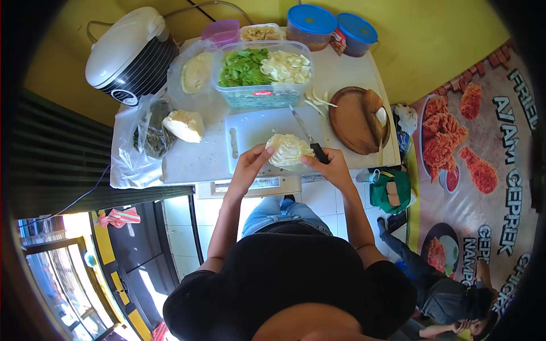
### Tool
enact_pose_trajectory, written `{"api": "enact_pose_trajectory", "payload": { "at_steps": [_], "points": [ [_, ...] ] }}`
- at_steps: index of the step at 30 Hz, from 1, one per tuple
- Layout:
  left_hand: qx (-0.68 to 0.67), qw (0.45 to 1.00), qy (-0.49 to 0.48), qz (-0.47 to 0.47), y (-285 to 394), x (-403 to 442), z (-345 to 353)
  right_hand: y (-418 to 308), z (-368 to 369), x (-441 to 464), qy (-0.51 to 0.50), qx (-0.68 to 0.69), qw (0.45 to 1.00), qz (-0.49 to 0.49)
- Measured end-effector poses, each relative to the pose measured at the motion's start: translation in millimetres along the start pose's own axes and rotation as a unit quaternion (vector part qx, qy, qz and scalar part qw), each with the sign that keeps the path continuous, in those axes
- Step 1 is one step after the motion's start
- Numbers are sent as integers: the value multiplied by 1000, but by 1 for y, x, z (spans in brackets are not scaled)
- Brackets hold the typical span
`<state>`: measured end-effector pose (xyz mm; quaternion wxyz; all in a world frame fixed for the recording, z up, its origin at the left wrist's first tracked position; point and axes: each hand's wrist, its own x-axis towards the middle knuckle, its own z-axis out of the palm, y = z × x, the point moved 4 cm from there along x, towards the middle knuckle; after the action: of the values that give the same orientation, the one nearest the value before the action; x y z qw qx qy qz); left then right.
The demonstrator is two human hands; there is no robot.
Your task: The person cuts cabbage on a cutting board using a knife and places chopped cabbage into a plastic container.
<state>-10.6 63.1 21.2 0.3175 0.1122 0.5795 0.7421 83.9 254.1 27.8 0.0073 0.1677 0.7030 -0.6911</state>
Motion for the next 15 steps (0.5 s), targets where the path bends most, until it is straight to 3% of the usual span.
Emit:
{"api": "enact_pose_trajectory", "payload": {
  "at_steps": [1, 5, 8, 11, 13, 15],
  "points": [
    [59, 998, -7, -2, 2, -2, -9, -3, 5, 5, 7, -27, 999, -39],
    [40, 998, 34, -46, -1, -5, -31, 3, 23, 22, 41, -49, 998, -26],
    [137, 984, 118, 7, 5, -5, -35, -8, 35, 30, 86, -112, 988, -54],
    [387, 882, 220, 152, 35, -10, -37, -12, 47, 33, 87, -204, 975, -8],
    [384, 882, 199, 185, 36, -5, -42, -21, 53, 32, 171, -248, 942, -150],
    [396, 880, 129, 229, 32, -1, -47, -19, 55, 34, 179, -254, 932, -188]
  ]
}}
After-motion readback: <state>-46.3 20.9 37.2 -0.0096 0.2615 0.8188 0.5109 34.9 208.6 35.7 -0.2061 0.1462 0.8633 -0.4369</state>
